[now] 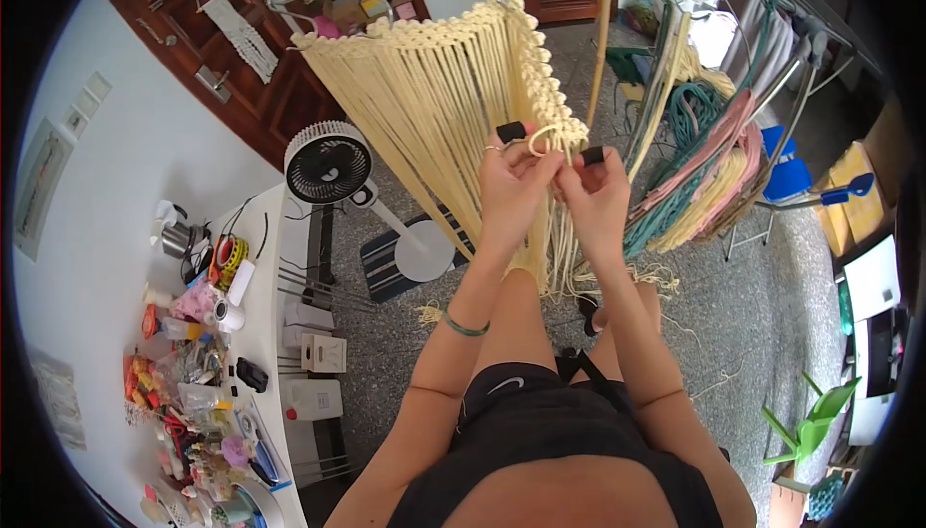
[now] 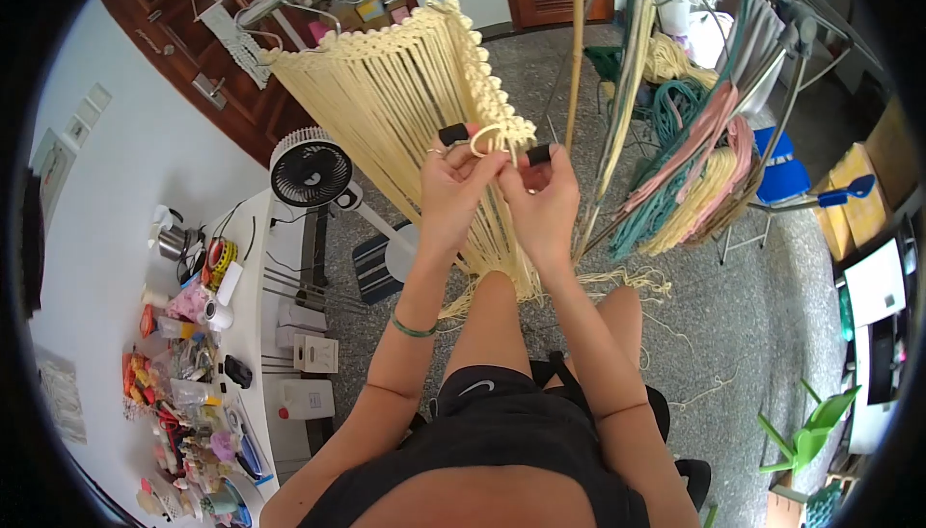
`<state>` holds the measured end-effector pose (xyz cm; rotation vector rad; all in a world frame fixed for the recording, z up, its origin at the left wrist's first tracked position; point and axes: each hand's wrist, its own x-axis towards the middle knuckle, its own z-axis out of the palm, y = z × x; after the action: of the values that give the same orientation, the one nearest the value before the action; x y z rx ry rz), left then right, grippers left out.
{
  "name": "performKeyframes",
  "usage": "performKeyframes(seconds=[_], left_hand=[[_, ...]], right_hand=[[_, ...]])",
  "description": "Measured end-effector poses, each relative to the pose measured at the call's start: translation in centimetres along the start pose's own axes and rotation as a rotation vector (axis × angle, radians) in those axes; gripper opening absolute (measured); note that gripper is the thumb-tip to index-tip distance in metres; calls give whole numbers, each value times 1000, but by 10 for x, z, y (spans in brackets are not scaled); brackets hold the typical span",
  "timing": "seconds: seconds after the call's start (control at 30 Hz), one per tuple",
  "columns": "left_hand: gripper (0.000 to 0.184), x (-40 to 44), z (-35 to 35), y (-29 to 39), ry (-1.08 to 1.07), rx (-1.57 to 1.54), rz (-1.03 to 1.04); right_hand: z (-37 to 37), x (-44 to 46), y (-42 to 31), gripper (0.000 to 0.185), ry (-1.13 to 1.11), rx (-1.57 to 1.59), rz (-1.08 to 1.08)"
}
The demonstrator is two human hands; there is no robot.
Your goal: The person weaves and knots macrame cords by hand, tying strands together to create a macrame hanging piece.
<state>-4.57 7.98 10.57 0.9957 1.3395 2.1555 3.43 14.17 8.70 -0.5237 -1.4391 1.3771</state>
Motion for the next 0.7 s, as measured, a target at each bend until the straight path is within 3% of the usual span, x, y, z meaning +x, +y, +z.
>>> performKeyframes(seconds=[0.17, 0.27, 0.33, 0.37, 0.4, 0.5, 0.53, 0.57, 0.6, 0.67, 0.7], left_hand=[[37, -4, 6, -3, -30, -150, -26], [37, -5, 8, -6, -16, -187, -27], [35, -6, 11, -7, 41, -129, 66], [35, -4, 10, -9, 44, -130, 63], [32, -2, 8, -12, 58, -91, 80], [29, -1, 5, -22, 73, -71, 111], [27, 0, 4, -24, 70, -85, 126], [27, 0, 4, -27, 75, -55, 159], [27, 0, 4, -29, 80, -62, 164], [26, 1, 6, -33, 99, -16, 177], [25, 1, 7, -35, 122, -14, 182]], right_hand=[[0, 1, 3, 19, 41, -223, -304], [-6, 6, -5, 11, -79, -43, -89], [-19, 12, -9, 14, -217, 358, 289], [-28, 9, -13, 18, -286, 605, 352], [-39, 7, -20, 20, -277, 654, 341], [-91, 1, -30, 30, -104, 539, 149], [-120, 1, -26, 34, 12, 474, 193], [-156, 0, -25, 24, 9, 600, 279], [-191, -7, -18, 25, 97, 434, 202], [-260, -23, -5, 46, 300, 64, 102], [-292, -36, -1, 39, 313, -171, -11]])
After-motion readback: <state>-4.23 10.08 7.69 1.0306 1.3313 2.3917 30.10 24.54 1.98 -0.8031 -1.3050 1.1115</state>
